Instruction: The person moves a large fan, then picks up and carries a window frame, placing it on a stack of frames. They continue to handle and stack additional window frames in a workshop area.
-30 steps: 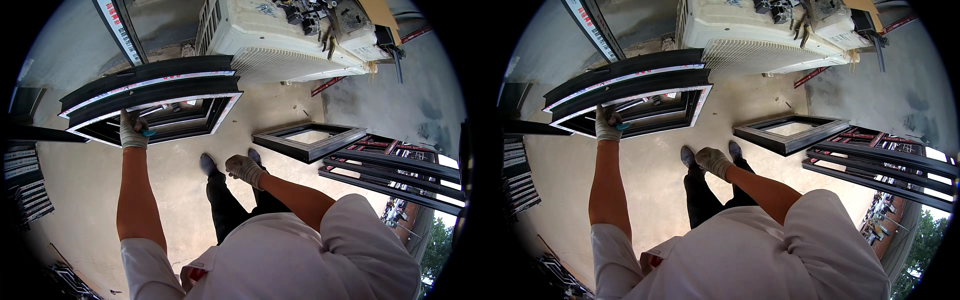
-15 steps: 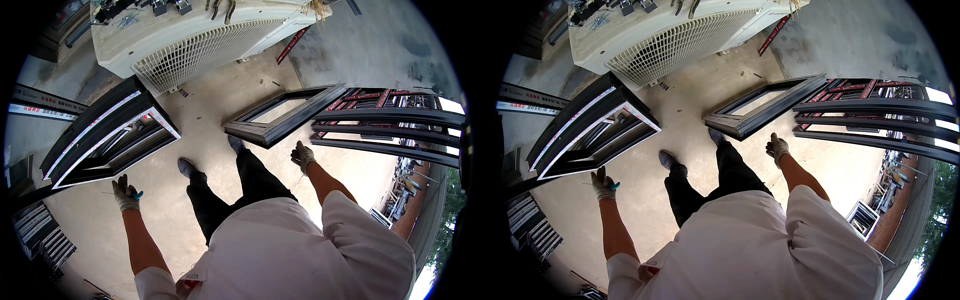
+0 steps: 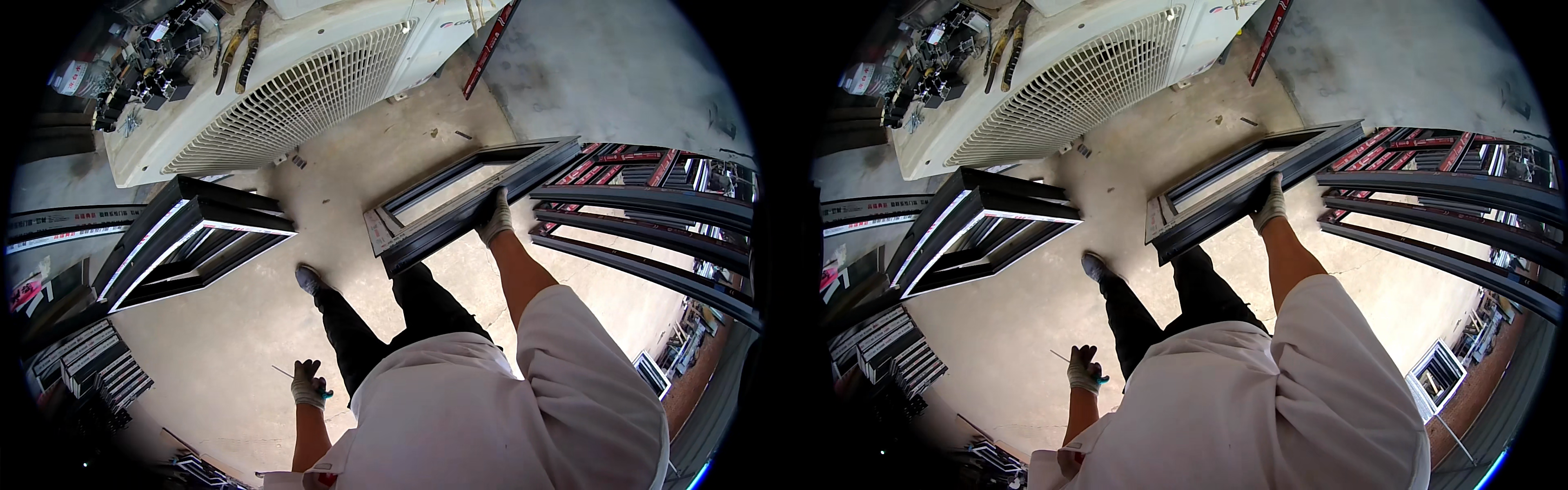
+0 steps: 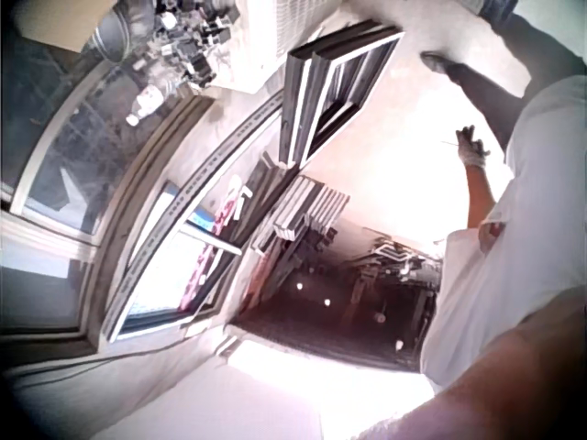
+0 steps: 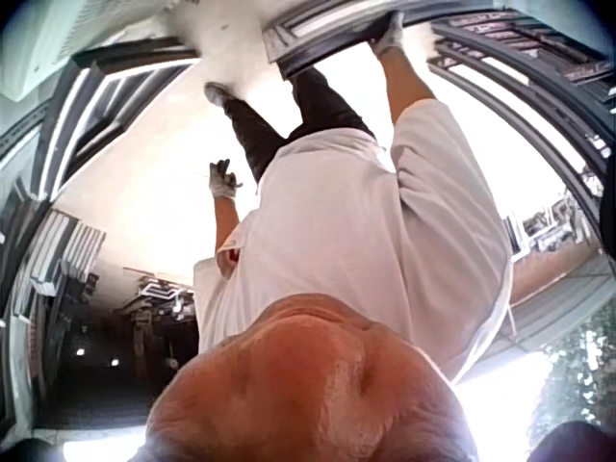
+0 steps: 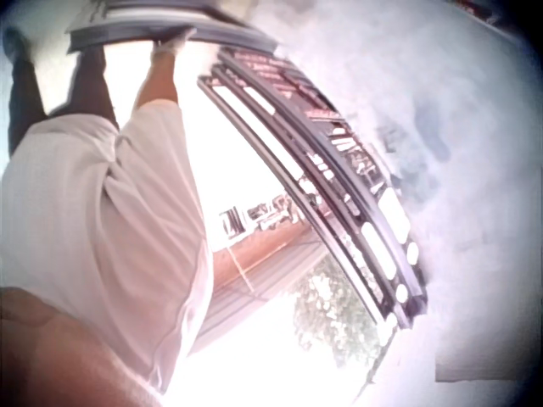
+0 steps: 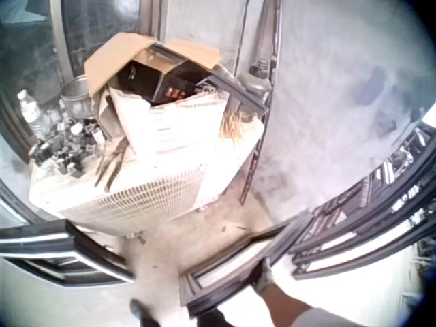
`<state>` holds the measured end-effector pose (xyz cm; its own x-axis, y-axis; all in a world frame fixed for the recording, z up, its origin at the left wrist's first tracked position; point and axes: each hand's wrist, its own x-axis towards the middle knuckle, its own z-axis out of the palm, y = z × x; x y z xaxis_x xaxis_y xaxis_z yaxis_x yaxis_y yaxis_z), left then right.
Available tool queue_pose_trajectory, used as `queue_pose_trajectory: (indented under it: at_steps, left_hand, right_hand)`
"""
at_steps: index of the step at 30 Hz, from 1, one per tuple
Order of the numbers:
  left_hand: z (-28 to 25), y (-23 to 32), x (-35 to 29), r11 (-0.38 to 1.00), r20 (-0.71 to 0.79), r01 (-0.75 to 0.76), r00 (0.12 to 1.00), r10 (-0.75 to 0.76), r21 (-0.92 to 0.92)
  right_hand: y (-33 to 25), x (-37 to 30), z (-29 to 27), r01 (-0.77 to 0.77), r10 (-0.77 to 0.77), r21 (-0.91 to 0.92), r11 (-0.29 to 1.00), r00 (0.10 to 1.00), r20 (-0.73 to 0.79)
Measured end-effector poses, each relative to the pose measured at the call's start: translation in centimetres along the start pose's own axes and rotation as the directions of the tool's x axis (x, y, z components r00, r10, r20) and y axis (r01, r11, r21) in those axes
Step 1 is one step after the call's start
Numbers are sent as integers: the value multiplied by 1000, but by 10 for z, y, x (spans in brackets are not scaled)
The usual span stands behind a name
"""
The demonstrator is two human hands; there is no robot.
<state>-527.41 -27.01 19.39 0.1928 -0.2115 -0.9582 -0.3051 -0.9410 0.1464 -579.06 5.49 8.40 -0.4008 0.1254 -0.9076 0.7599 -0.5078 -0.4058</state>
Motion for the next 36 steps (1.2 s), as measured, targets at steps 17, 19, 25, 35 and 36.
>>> queue_pose_trajectory:
  at_steps: [17,19,25,35,36]
  left_hand:
    - [82,5,-48,991,15,-87,996,86,98]
    - [77,2,-49,992,9,-88,996,88,88]
    - [49,-4,-58,998,-86,-52,995,56,42]
    - [34,-32,-67,1000,-139,-23,990,20,-21]
    - [38,-32,-68,999,-135,-27,991,24,-23]
  right_hand:
    - [-32,7,37,-183,53,247,951,890,453]
    - [-34,17,54,-154,53,241,958,923,381]
    - [-40,11,106,-133,99,125,983,964,248]
    - [-16,-1,173,-149,95,149,978,944,317]
    - [-13,4,181,-165,100,166,972,934,343]
